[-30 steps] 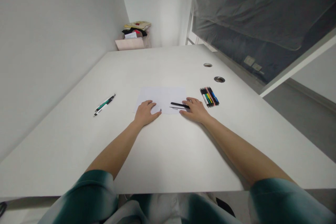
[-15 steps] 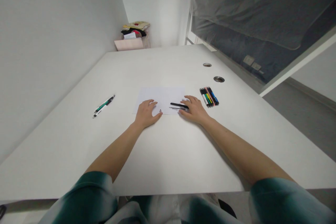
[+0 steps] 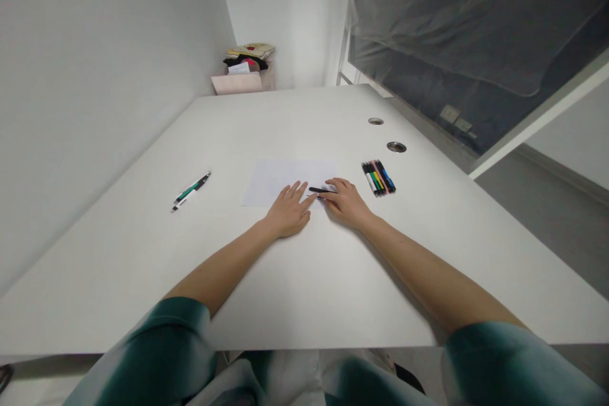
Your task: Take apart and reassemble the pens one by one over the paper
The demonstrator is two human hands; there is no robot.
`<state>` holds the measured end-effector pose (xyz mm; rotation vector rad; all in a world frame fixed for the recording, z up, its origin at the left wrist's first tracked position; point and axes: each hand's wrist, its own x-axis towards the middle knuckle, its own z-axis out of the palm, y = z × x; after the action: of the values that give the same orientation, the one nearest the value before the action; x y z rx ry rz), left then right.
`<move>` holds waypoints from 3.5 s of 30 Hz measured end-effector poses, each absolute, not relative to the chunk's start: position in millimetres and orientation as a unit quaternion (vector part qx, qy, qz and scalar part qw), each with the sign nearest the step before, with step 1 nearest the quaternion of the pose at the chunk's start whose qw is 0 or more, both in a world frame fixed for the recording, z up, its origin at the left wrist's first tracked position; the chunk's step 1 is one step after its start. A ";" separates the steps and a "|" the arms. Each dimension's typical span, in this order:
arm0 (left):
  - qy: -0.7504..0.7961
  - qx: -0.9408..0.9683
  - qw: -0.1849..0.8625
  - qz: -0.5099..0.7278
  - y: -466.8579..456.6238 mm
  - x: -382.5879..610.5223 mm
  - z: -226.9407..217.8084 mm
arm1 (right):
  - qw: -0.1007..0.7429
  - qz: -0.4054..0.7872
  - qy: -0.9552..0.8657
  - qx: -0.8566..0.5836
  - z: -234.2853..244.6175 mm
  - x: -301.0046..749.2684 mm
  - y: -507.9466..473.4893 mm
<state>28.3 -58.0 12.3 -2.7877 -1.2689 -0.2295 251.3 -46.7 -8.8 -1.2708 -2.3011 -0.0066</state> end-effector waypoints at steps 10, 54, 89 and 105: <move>-0.424 -0.893 0.053 -0.142 -58.7 22.1 12.3 | 0.270 -0.001 -0.837 -0.476 -6.2 251.8 -45.4; -0.395 -0.880 0.005 -0.264 -50.1 27.2 7.5 | 0.210 0.110 -0.840 -0.489 9.6 232.7 -58.7; -0.431 -0.858 -0.107 -0.260 -53.1 18.0 11.7 | 0.245 0.079 -0.848 -0.464 7.4 235.5 -62.6; -0.430 -0.846 -0.136 -0.285 -49.5 22.9 8.3 | 0.287 0.092 -0.853 -0.426 7.4 234.0 -63.6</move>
<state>22.9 -49.5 8.3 -2.9161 -1.4811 -0.9835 234.0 -63.6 7.4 -1.1372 -2.2788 0.2463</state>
